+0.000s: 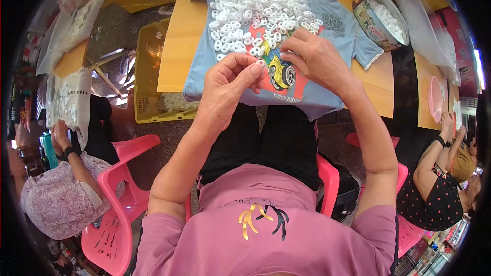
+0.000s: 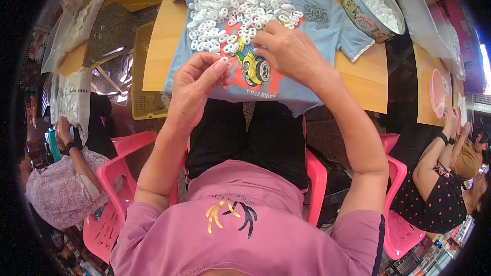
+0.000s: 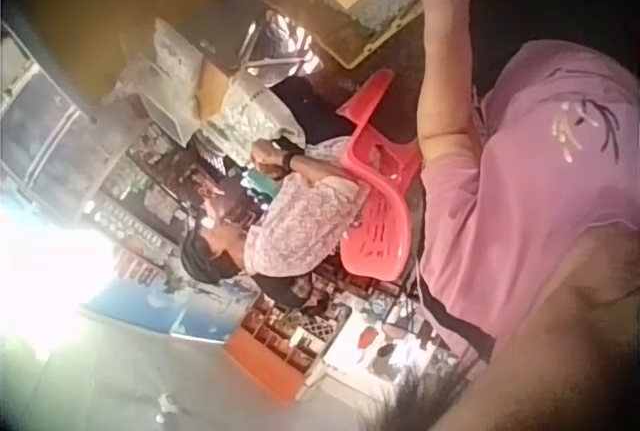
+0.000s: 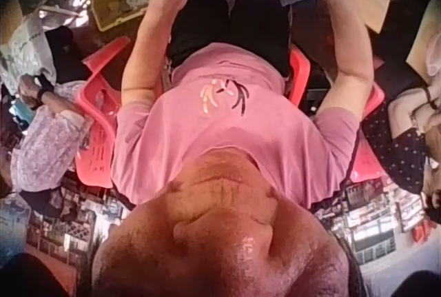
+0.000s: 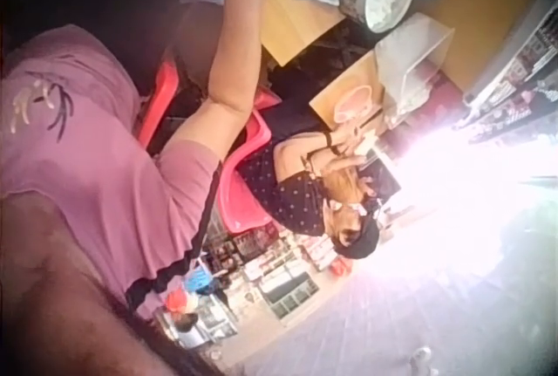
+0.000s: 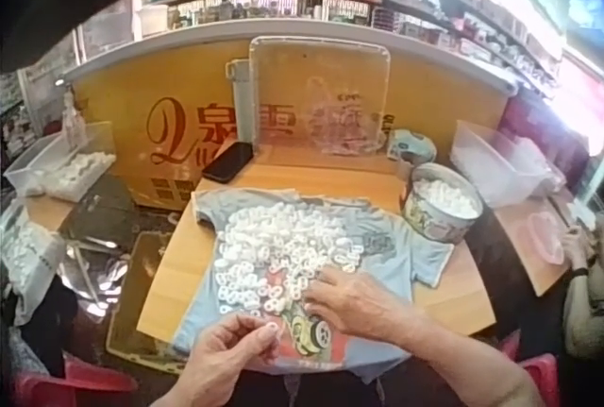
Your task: Sorting and inspecting plastic cord locks on a table.
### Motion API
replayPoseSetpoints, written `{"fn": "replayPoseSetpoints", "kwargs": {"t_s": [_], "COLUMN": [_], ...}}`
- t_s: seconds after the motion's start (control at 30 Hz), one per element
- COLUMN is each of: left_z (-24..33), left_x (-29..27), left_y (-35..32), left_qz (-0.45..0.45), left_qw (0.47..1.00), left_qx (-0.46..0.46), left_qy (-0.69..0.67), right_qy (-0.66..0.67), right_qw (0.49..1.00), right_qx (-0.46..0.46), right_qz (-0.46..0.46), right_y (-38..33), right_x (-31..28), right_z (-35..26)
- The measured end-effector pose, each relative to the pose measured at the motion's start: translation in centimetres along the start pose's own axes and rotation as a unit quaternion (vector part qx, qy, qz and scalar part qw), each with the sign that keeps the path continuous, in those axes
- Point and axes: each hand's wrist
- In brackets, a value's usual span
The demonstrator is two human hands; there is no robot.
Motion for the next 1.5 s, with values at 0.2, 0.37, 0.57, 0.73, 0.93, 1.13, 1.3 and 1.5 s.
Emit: {"fn": "replayPoseSetpoints", "kwargs": {"t_s": [0.2,0.37,0.57,0.73,0.93,1.13,1.3,1.5], "left_z": [-0.2,0.0,0.2,0.0,-0.1,-0.1,-0.2,-0.2], "left_x": [1.3,2.8,3.7,3.6,3.3,3.1,3.1,3.8], "left_y": [0.1,-0.1,-0.4,-0.4,-0.3,-0.2,-0.2,-0.5], "left_qz": [-0.007,0.001,-0.001,0.006,0.024,0.037,0.038,0.041], "left_qw": [0.999,0.998,0.997,0.997,0.997,0.998,0.999,0.998], "left_qx": [0.007,0.012,0.001,0.002,-0.002,0.009,0.019,0.012], "left_qy": [-0.033,-0.058,-0.079,-0.079,-0.076,-0.054,-0.023,-0.052], "right_qy": [0.250,0.540,0.556,0.543,0.531,0.491,0.440,0.388], "right_qw": [0.931,0.739,0.723,0.736,0.746,0.783,0.814,0.846], "right_qx": [0.241,0.364,0.364,0.351,0.343,0.324,0.307,0.280], "right_qz": [0.109,0.174,0.187,0.199,0.211,0.203,0.222,0.236], "right_y": [-2.0,-2.4,-3.0,-3.0,-2.7,-2.6,-2.5,-3.0], "right_x": [-0.1,-0.1,0.2,0.4,0.5,0.6,0.7,1.3], "right_z": [-2.6,-5.2,-6.0,-6.2,-6.4,-6.5,-6.8,-6.8]}}
Point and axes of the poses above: each hand's wrist, its own y-axis towards the middle knuckle, its own x-axis out of the palm, z = x × y, and after that the axes turned 11 degrees about z, right-handed
